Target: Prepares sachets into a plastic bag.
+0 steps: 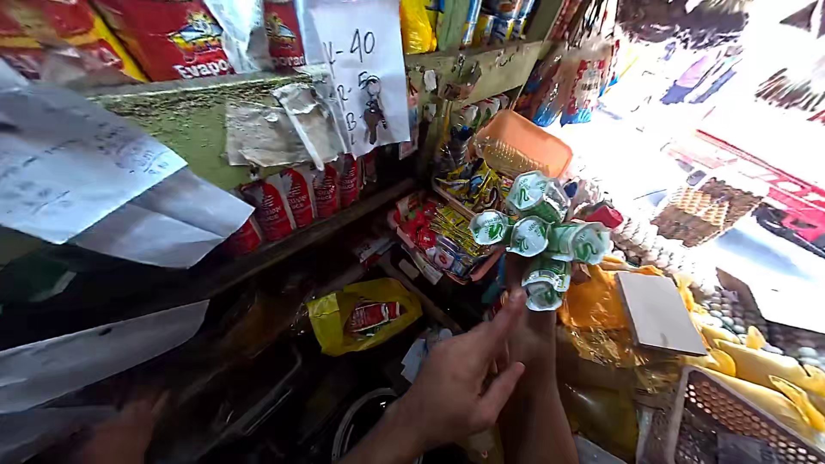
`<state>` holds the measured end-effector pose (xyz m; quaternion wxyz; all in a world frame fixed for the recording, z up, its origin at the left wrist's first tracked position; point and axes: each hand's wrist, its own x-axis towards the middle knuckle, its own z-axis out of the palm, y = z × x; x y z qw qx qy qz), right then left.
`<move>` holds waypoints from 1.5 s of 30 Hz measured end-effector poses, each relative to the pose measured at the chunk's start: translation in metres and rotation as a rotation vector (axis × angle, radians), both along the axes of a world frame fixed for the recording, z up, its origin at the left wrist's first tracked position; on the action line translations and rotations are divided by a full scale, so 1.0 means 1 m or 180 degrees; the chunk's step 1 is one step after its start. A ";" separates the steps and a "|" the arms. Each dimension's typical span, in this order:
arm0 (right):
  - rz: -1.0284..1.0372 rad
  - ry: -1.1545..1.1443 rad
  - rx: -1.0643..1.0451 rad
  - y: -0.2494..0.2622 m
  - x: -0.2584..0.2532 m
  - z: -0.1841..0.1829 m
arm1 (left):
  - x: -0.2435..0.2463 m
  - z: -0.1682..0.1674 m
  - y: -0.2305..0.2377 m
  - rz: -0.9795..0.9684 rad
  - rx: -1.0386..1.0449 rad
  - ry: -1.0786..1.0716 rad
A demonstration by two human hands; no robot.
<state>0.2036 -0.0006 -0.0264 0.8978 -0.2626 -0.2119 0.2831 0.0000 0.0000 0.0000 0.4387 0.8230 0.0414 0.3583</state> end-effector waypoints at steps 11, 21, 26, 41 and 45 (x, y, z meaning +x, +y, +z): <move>0.0605 0.0044 0.0527 0.012 -0.037 -0.021 | -0.011 -0.008 0.002 0.0856 0.1258 0.0422; 0.0421 0.0826 -0.0059 0.004 -0.072 0.016 | -0.027 0.007 0.021 0.1344 0.0835 0.0401; 0.0203 -0.0543 0.0232 0.038 -0.032 -0.066 | -0.060 0.000 0.069 0.1395 -0.0061 0.0858; 0.1694 -0.0876 -0.2662 0.143 -0.104 -0.141 | -0.130 -0.160 0.173 0.2238 -0.3138 -0.0183; 0.2013 -0.0597 -0.3355 0.199 -0.115 -0.190 | -0.139 -0.161 0.190 0.1661 -0.2460 0.0371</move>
